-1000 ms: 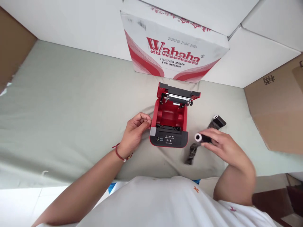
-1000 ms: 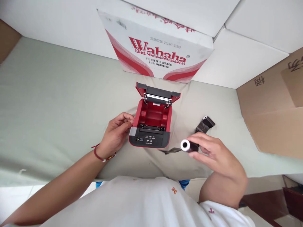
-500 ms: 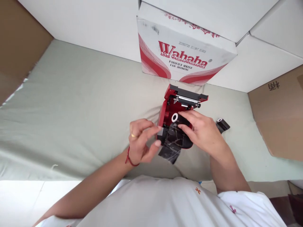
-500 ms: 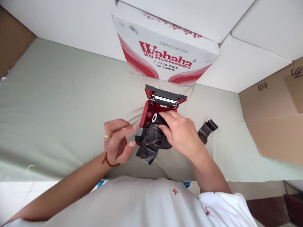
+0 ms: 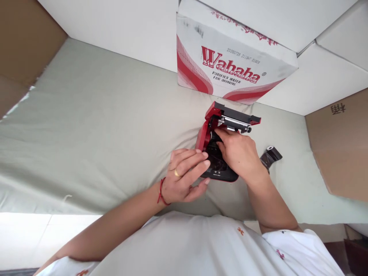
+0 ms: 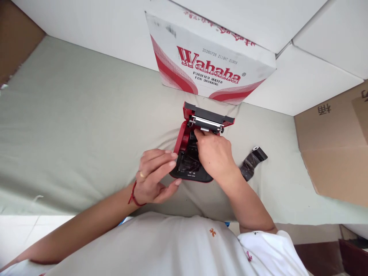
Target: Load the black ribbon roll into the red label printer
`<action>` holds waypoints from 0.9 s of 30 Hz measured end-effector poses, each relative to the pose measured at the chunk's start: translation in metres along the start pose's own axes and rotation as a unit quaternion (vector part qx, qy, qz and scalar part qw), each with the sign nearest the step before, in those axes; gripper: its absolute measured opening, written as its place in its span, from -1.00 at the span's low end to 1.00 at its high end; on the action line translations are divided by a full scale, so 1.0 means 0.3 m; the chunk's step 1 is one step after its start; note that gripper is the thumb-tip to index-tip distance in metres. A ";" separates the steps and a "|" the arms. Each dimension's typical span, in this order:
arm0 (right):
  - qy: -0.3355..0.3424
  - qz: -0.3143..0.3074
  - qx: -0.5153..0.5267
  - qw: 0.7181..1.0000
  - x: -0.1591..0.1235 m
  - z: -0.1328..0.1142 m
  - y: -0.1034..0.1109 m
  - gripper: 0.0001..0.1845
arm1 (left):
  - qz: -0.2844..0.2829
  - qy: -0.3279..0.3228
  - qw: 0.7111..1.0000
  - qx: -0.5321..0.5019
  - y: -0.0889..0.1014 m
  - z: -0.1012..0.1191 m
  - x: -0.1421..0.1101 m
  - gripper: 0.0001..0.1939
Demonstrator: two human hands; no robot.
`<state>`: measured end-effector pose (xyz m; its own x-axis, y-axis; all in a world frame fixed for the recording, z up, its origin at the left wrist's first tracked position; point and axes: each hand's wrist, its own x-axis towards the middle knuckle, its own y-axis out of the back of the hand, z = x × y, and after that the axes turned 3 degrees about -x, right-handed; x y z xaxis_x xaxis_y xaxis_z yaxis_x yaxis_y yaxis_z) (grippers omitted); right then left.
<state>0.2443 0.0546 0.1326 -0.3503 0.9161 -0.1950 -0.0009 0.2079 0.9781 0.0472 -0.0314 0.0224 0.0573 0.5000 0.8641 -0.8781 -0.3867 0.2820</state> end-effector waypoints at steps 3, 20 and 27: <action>0.069 0.064 0.064 0.994 -0.033 0.034 -0.012 -0.49 | -0.064 -0.015 0.998 -0.005 0.008 0.001 0.018 -0.70; 0.153 0.353 0.159 0.909 -0.163 0.158 -0.059 -0.63 | -0.015 -0.068 0.997 0.014 -0.009 0.006 -0.029 -0.76; 0.195 0.299 0.123 0.926 -0.278 0.084 -0.117 -0.70 | -0.016 -0.054 0.998 0.013 -0.005 0.020 -0.027 -0.75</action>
<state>0.2971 -0.0205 0.1128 -0.5306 0.7089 0.4647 0.4994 -0.1816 0.8471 0.0509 -0.0396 0.0174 0.1366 0.4268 0.8940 -0.8620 -0.3935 0.3196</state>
